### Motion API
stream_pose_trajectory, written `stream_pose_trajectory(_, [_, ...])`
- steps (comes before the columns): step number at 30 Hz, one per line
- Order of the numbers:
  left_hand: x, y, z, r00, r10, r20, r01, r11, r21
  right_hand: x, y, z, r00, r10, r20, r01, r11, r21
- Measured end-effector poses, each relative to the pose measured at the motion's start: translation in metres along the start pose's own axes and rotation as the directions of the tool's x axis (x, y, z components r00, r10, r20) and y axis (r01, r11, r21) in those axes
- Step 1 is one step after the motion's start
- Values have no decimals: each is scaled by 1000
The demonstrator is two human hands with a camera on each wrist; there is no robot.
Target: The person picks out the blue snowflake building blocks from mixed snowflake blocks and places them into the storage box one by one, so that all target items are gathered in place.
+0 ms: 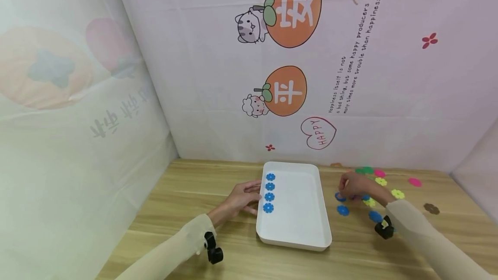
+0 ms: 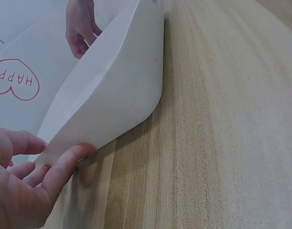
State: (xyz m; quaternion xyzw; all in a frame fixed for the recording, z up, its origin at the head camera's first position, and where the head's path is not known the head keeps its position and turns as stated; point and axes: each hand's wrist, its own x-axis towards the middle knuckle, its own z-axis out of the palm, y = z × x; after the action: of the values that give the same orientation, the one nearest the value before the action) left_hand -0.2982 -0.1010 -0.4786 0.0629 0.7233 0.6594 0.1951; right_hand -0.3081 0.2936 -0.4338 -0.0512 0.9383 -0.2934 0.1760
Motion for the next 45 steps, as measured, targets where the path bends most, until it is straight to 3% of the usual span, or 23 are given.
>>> stream_pose_trajectory(5, [1,-1,0,1000,4,3,-4,1000,-8,-1,0,4,999,40,13,-40,999,17])
stream_pose_trajectory(15, [-3,1,5,1000,18,-15,-18,1000,14,-4,-3,11,1000,-3,-23,2,998,-70])
stream_pose_trajectory(25, [-5,3,5,1000,10,-17,-10,1000,20,0,1,12,999,12,-48,-15,998,-56])
stream_pose_trajectory(35, [-5,2,4,1000,19,-3,-19,1000,24,6,9,5,995,-90,-31,93,990,108])
stream_pose_trajectory(40, [-4,1,4,1000,20,-6,-20,999,25,10,10,1,998,-65,0,63,977,206])
stream_pose_trajectory(45, [-4,0,3,1000,22,-5,-22,999,23,7,8,-2,998,-54,-23,58,951,303])
